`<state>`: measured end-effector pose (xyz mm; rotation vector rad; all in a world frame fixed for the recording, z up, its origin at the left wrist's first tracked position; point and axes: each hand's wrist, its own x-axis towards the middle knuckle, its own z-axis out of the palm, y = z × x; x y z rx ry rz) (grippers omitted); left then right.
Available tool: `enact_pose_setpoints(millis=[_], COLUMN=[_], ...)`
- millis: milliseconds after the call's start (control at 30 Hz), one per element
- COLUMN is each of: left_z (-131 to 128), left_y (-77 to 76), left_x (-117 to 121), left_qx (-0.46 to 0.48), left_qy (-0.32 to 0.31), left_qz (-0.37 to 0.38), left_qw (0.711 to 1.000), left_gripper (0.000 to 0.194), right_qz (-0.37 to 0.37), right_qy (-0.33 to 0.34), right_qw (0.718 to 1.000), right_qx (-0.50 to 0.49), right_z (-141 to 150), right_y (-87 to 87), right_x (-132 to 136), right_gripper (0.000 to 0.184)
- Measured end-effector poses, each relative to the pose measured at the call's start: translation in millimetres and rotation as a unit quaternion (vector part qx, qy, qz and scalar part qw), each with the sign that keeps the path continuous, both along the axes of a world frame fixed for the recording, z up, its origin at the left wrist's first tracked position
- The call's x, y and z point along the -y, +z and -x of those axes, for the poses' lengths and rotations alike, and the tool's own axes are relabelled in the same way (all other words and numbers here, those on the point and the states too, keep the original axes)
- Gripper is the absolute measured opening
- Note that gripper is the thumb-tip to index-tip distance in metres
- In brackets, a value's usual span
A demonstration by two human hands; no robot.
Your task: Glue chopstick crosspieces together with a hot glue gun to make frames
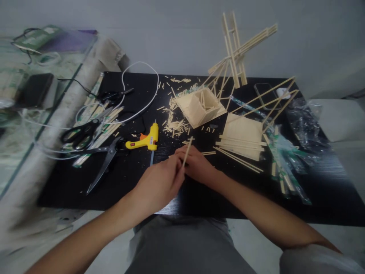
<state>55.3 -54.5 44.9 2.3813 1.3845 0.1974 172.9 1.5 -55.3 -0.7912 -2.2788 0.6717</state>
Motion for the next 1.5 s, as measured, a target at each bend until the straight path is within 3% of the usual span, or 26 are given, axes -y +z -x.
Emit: enact_pose_setpoints(millis=[133, 200, 267, 400, 500, 567, 633, 833, 1500], left_z=[79.6, 93.7, 91.5, 82.6, 95.6, 109.3, 120.8, 125.8, 123.6], left_y=[2.8, 0.6, -3.3, -11.0, -14.3, -15.8, -18.1, -31.6, -37.8], left_x=[32.9, 42.5, 45.7, 39.3, 28.9, 20.8, 13.6, 7.0, 5.2], left_qx=[0.0, -0.061, -0.107, -0.1, 0.0, 0.037, 0.035, 0.045, 0.06], left_qy=[0.144, 0.172, 0.177, 0.144, 0.059, 0.002, -0.024, -0.058, -0.08], left_qz=[0.128, 0.165, 0.174, 0.133, 0.002, -0.089, -0.13, -0.146, -0.147], left_qw=[0.981, 0.969, 0.963, 0.975, 0.998, 0.995, 0.991, 0.986, 0.984], left_gripper=[0.022, 0.021, 0.019, 0.034, 0.032, 0.023, 0.018, 0.038, 0.035], right_qz=[-0.064, -0.063, -0.059, -0.054, -0.051, -0.048, -0.048, -0.042, -0.039], right_qy=[-0.011, -0.012, -0.012, -0.01, -0.007, -0.007, -0.009, -0.013, -0.024], right_qw=[0.998, 0.998, 0.998, 0.998, 0.999, 0.999, 0.999, 0.999, 0.999], right_qx=[-0.026, -0.025, -0.02, 0.0, 0.009, 0.008, 0.002, 0.004, 0.006], right_z=[-0.6, -0.9, -1.6, -3.4, -3.9, -4.0, -4.2, -5.4, -2.4], right_y=[11.9, 15.3, 17.3, 20.2, 22.2, 23.1, 24.0, 26.9, 31.8], right_x=[3.5, 3.7, 3.6, 4.5, 5.4, 6.0, 6.6, 8.8, 13.6], right_gripper=[0.013, 0.013, 0.013, 0.013, 0.014, 0.014, 0.013, 0.017, 0.021])
